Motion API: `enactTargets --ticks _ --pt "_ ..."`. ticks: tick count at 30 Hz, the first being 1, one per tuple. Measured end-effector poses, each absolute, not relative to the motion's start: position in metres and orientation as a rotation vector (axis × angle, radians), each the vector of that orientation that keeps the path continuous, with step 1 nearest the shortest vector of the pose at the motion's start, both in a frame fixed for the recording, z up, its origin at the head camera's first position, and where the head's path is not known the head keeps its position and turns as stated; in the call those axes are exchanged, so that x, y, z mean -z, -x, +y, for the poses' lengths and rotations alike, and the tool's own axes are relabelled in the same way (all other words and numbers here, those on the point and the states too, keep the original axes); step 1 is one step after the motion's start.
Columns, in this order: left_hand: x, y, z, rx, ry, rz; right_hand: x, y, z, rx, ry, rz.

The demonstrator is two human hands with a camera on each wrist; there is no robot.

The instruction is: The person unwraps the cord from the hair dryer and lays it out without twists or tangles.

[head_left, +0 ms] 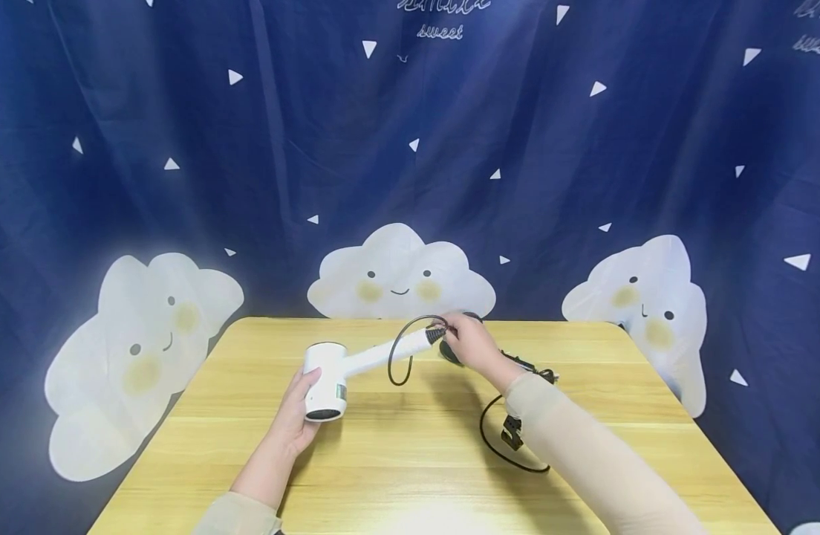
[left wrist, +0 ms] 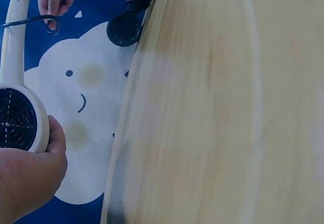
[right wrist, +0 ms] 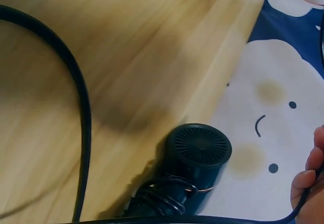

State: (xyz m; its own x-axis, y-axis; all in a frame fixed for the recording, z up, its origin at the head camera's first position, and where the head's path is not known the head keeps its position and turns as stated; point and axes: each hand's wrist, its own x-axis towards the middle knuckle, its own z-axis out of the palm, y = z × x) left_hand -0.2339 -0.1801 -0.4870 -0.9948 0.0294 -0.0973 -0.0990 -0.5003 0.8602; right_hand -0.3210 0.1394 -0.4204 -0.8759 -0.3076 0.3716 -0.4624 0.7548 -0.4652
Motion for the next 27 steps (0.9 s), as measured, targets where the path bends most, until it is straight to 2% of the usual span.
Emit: enactTargets --ticks 9,27 --pt "0.484 0.233 -0.182 -2.657 0.083 1.552 0.43 0.314 0.136 -0.72 -0.642 -2.77" --pt "0.483 0.233 -0.183 -2.681 0.074 1.642 0.437 0.282 0.131 -0.519 -1.104 -2.751"
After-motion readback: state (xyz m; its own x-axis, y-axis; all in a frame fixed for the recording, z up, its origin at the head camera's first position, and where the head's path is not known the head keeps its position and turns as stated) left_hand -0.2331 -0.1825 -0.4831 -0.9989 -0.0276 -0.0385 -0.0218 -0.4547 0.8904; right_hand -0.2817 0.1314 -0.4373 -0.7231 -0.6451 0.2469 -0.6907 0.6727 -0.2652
